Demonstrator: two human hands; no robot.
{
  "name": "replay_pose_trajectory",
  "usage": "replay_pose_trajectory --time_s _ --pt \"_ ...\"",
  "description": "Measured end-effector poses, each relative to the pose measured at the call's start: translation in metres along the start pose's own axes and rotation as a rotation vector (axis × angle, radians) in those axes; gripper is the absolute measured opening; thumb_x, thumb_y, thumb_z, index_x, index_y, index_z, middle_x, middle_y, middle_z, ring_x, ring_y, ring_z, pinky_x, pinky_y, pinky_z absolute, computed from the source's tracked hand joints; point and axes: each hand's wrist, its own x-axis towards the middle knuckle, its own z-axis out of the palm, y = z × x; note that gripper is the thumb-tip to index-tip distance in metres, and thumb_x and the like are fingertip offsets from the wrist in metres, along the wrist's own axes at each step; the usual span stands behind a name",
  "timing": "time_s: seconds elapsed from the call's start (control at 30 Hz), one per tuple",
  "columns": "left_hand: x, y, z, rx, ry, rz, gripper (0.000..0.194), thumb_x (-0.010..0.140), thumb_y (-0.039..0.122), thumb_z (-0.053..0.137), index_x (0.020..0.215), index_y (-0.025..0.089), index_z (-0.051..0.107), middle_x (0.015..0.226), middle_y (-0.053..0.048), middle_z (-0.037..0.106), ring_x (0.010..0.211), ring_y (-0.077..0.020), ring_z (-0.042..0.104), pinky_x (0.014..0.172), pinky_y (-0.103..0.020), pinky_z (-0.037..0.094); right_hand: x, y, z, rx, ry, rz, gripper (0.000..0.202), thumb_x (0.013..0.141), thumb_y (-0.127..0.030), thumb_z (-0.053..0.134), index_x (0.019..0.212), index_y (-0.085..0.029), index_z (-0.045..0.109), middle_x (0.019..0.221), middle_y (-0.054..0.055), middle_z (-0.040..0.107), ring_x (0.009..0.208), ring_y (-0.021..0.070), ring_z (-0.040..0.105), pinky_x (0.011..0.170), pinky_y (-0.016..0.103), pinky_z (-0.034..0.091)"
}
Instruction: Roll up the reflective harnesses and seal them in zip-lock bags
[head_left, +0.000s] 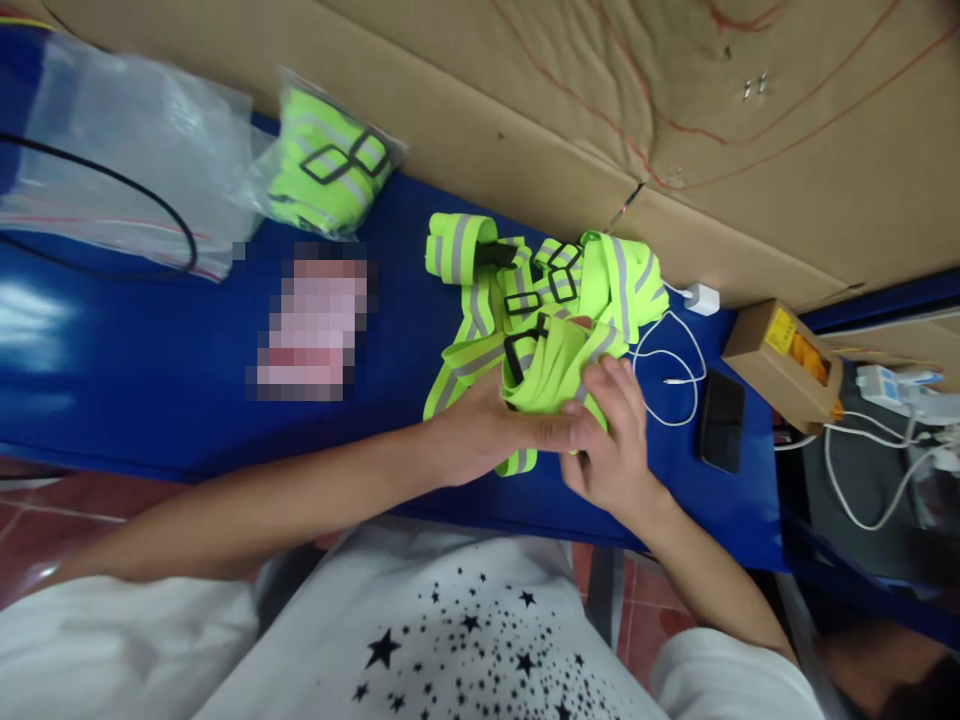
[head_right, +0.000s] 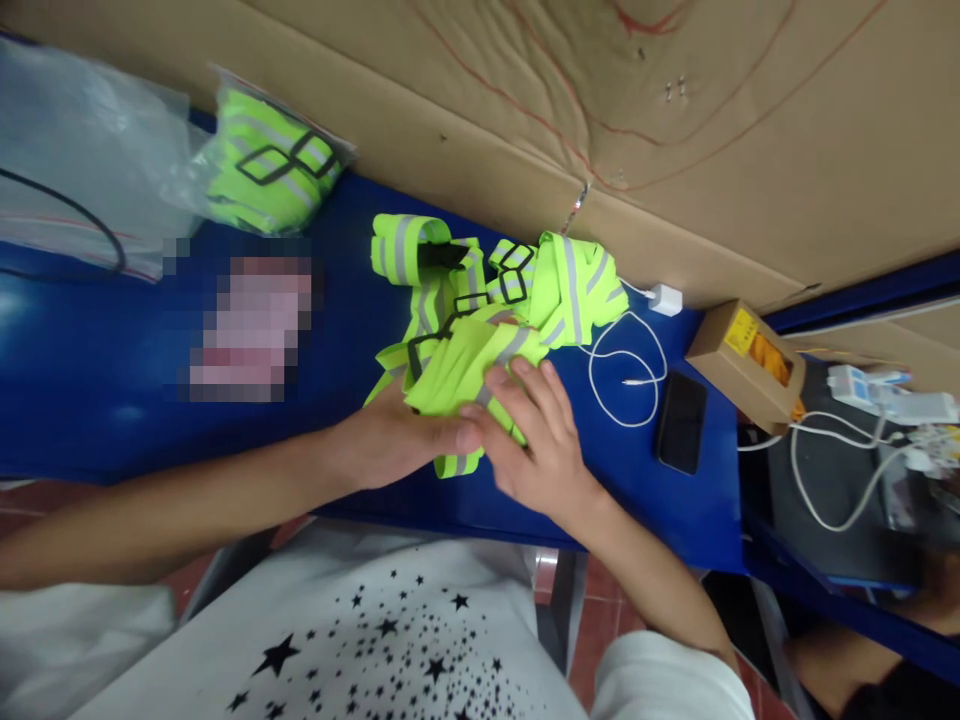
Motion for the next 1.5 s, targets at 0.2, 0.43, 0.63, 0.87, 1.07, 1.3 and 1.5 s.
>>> replay_pose_trajectory --time_s 0.2,0.43,0.63,0.87,1.07,1.3,1.5 --pt "0.011 -0.004 -0.016 0.348 0.005 0.078 0.077 0.071 0.024 0.091 0.141 0.021 0.058 0.138 -0.010 0.065 0.138 -0.0280 0.055 0.119 -0.040 0.042 0.003 0.011 -0.015 0.156 -0.025 0.188 0.060 0.099 -0.040 0.053 0.156 -0.029 0.038 0.135 0.011 0.058 0.129 0.0319 0.057 0.109 0.057 0.051" --pt "0.012 -0.008 -0.022 0.703 0.018 0.080 0.082 0.077 0.040 0.088 0.145 0.017 0.047 0.145 -0.014 0.060 0.135 -0.0284 0.056 0.118 -0.041 0.041 -0.001 0.024 -0.011 0.061 -0.058 0.240 0.069 0.101 -0.034 0.057 0.164 -0.032 0.029 0.139 0.013 0.051 0.133 0.0303 0.052 0.111 0.051 0.049" --pt "0.008 -0.009 -0.022 0.959 0.065 0.062 0.079 0.080 0.055 0.083 0.143 0.018 0.052 0.144 -0.016 0.061 0.134 -0.0333 0.057 0.117 -0.047 0.043 0.001 0.040 -0.018 0.390 -0.211 0.294 0.076 0.099 -0.035 0.064 0.165 -0.032 0.026 0.158 0.010 0.049 0.146 0.0271 0.049 0.120 0.048 0.046" --pt "0.012 -0.019 -0.032 1.170 -0.079 0.333 0.053 0.092 0.044 0.074 0.141 0.027 0.061 0.138 -0.013 0.057 0.137 -0.0298 0.053 0.119 -0.050 0.044 -0.001 0.052 -0.017 0.523 -0.283 0.338 0.085 0.092 -0.039 0.075 0.164 -0.037 0.030 0.163 0.005 0.046 0.149 0.0283 0.048 0.123 0.045 0.044" --pt "0.006 -0.013 -0.023 1.119 0.114 0.343 0.057 0.083 0.041 0.084 0.132 0.025 0.060 0.130 -0.008 0.069 0.120 -0.0273 0.067 0.105 -0.042 0.056 -0.002 0.052 -0.017 0.695 -0.214 0.421 0.075 0.085 -0.043 0.082 0.154 -0.032 0.052 0.148 0.005 0.063 0.130 0.0260 0.067 0.110 0.035 0.055" --pt "0.002 -0.006 -0.014 1.285 0.120 0.392 0.045 0.092 0.035 0.076 0.132 0.022 0.060 0.133 -0.008 0.071 0.123 -0.0254 0.069 0.109 -0.040 0.056 0.002 0.042 -0.017 0.723 -0.198 0.455 0.071 0.087 -0.029 0.081 0.152 -0.034 0.053 0.149 0.004 0.062 0.134 0.0233 0.063 0.114 0.035 0.052" --pt "-0.018 0.046 -0.016 1.682 0.036 0.447 0.045 0.106 0.035 0.051 0.149 0.023 0.051 0.161 -0.012 0.047 0.145 -0.0257 0.052 0.119 -0.041 0.047 0.003 0.038 -0.027 0.568 -0.022 0.444 0.050 0.084 -0.027 0.083 0.132 -0.030 0.069 0.133 0.004 0.072 0.121 0.0241 0.071 0.107 0.035 0.057"
